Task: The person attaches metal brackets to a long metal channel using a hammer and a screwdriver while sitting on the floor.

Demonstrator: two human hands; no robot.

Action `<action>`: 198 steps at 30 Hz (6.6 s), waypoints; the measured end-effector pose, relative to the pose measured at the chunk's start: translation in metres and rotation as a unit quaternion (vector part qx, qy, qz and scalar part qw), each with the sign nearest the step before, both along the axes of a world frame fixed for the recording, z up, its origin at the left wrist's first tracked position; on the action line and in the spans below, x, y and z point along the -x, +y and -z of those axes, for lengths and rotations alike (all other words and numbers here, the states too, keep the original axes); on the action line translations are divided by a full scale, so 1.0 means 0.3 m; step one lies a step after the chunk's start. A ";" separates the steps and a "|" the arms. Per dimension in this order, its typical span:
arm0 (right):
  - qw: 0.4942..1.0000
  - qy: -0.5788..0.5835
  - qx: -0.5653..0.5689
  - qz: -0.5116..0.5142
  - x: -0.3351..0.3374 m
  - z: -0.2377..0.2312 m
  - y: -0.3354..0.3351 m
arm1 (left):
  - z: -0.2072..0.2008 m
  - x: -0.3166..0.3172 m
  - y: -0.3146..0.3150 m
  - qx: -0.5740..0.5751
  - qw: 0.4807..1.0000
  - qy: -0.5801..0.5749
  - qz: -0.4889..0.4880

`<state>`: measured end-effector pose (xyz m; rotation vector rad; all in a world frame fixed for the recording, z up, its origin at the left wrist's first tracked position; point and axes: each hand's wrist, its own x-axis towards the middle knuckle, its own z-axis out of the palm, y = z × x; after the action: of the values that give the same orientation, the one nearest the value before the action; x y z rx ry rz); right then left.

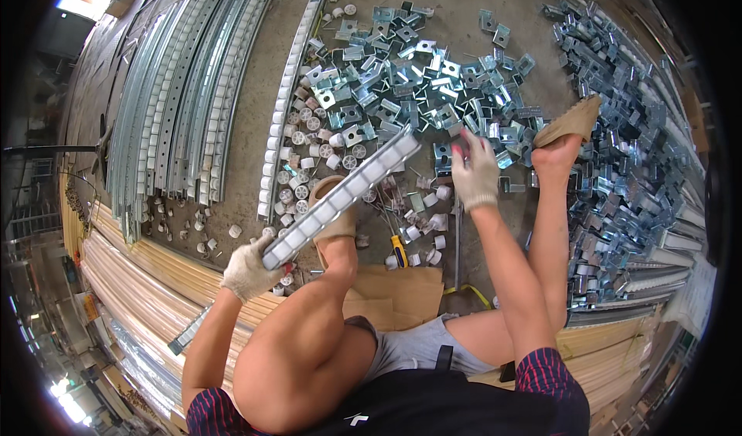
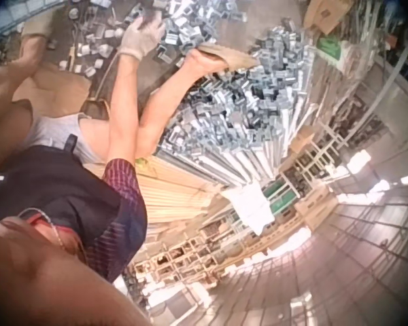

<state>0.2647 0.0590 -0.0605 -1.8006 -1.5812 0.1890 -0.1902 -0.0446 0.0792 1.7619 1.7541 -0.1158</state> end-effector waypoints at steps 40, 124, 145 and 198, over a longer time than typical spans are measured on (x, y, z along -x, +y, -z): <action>0.527 0.821 0.147 -0.163 0.307 0.064 -0.178 | 0.245 -0.458 0.375 -0.024 0.996 -0.017 0.078; 0.880 0.190 0.401 0.171 0.013 0.189 -0.605 | 0.339 -0.542 0.265 0.088 0.990 -0.106 0.044; 0.779 0.461 0.404 0.132 -0.058 -0.005 -0.413 | 0.322 -0.535 0.270 0.084 0.988 -0.121 0.055; 0.861 -0.313 0.211 -0.341 0.429 -0.212 -0.261 | 0.217 0.093 -0.248 -0.010 0.995 0.078 0.061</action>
<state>0.1362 -0.0192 0.0030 -1.5987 -2.8116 0.3165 -0.2180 -0.1191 0.0140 1.9185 1.7594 -0.2964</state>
